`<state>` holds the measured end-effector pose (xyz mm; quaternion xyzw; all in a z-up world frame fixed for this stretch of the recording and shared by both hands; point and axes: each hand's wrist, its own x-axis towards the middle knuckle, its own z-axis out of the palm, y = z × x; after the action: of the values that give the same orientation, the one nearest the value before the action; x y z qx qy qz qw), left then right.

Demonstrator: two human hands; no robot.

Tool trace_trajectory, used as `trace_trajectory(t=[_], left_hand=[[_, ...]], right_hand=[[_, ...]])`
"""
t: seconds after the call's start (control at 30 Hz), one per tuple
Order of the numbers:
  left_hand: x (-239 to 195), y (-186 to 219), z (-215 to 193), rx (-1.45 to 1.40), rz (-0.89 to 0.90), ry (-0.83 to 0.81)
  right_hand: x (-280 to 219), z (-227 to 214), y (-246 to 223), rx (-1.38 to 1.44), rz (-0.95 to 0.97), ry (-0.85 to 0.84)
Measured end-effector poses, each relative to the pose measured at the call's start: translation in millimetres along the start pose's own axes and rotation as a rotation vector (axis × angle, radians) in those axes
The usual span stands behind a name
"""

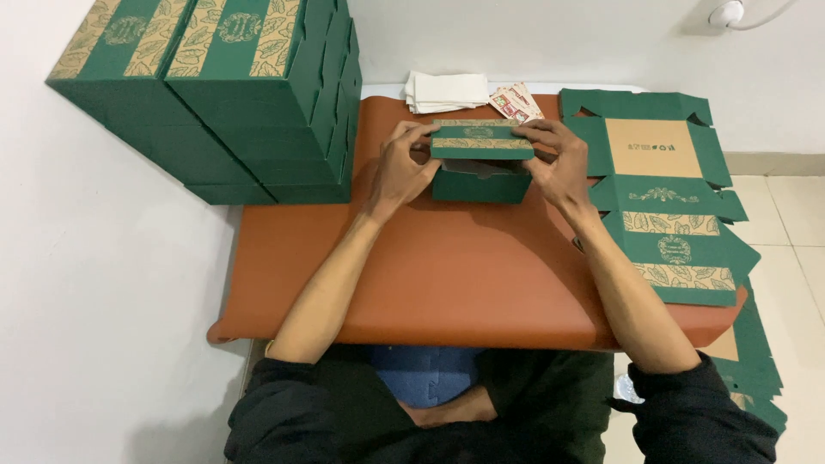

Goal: Folding and assembling cardboard boxes from flat templates by hand.

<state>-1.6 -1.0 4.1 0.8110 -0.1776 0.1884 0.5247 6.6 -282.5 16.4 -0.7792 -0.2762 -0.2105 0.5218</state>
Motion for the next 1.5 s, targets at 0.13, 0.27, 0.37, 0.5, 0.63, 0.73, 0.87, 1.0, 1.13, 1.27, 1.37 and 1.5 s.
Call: trace_trajectory(t=[0.13, 0.27, 0.37, 0.5, 0.63, 0.73, 0.87, 1.0, 1.13, 1.27, 1.37, 1.5], left_hand=[[-1.6, 9.0, -6.9, 0.02, 0.029, -0.042], [-4.2, 17.5, -13.4, 0.085, 0.121, -0.141], [-6.8, 24.3, -13.8, 0.191, 0.184, -0.226], [-3.9, 15.7, -13.6, 0.374, 0.287, -0.338], [-1.6, 10.8, -14.1, 0.389, 0.314, -0.322], [0.7, 3.1, -12.7, 0.492, 0.319, -0.344], [-0.9, 0.0, -12.2, 0.512, 0.339, -0.369], [-0.2, 2.3, -14.8, 0.547, 0.382, -0.403], [2.3, -13.2, -7.1, 0.664, 0.454, -0.359], [1.6, -22.3, 2.0, 0.628, 0.477, -0.395], [0.3, -32.3, 7.4, 0.593, 0.449, -0.463], [4.2, -38.3, 8.3, 0.574, 0.417, -0.527]], right_hand=[[5.1, -6.7, -44.0, 0.015, 0.022, -0.214], [3.9, -5.2, -32.9, -0.026, 0.018, -0.309], [0.3, -2.1, -22.2, -0.147, 0.016, -0.326], [-1.1, 2.1, -6.4, -0.278, -0.056, -0.314], [-1.2, 1.6, -7.2, -0.316, -0.062, -0.307], [0.7, -0.9, -10.2, -0.308, -0.074, -0.34], [0.1, -3.2, -4.2, -0.297, -0.098, -0.363], [1.2, -6.5, -4.8, -0.417, -0.076, -0.397], [2.0, 0.4, 5.6, -0.536, -0.202, -0.383], [-4.3, 10.4, 18.7, -0.506, -0.264, -0.405], [-7.3, 14.5, 15.2, -0.503, -0.286, -0.397], [-5.1, 16.8, 13.4, -0.498, -0.304, -0.386]])
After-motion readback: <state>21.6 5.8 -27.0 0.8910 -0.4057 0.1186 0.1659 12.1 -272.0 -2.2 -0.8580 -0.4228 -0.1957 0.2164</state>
